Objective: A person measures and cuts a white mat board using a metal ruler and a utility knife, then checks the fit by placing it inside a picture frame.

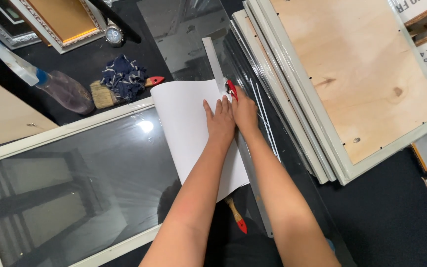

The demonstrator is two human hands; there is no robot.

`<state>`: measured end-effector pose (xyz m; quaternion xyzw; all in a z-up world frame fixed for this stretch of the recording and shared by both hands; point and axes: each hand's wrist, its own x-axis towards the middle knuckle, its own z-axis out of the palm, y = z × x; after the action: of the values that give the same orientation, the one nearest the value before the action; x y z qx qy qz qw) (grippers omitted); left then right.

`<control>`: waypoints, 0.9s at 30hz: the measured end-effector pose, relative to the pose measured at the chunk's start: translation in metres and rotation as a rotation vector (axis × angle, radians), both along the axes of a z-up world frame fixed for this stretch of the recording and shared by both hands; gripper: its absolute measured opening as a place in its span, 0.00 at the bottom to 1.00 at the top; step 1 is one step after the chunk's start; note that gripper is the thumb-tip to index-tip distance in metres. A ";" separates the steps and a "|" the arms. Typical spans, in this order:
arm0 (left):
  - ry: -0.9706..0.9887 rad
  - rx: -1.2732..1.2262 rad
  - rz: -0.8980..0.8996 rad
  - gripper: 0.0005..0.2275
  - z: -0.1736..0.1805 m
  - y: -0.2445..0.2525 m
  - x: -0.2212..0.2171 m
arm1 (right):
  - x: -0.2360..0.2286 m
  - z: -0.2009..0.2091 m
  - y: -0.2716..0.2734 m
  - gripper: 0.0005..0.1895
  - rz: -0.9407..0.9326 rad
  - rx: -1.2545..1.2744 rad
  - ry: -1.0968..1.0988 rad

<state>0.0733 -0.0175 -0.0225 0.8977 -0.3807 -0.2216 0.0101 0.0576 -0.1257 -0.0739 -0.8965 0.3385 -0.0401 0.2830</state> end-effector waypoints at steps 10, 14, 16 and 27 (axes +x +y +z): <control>0.022 -0.002 0.009 0.24 -0.006 0.003 0.003 | -0.044 0.002 0.010 0.22 0.040 -0.037 -0.006; 0.010 0.011 0.013 0.24 0.013 0.008 0.001 | -0.071 0.027 0.025 0.22 0.024 0.039 0.013; 0.007 0.013 0.012 0.25 0.015 0.009 0.000 | -0.084 0.035 0.031 0.22 0.023 0.056 0.010; -0.043 0.046 -0.008 0.29 0.009 -0.001 -0.001 | -0.155 0.050 0.058 0.23 0.021 0.060 0.076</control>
<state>0.0724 -0.0183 -0.0138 0.9007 -0.3793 -0.2109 -0.0198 -0.0973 -0.0674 -0.0238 -0.8919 0.3407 0.0071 0.2973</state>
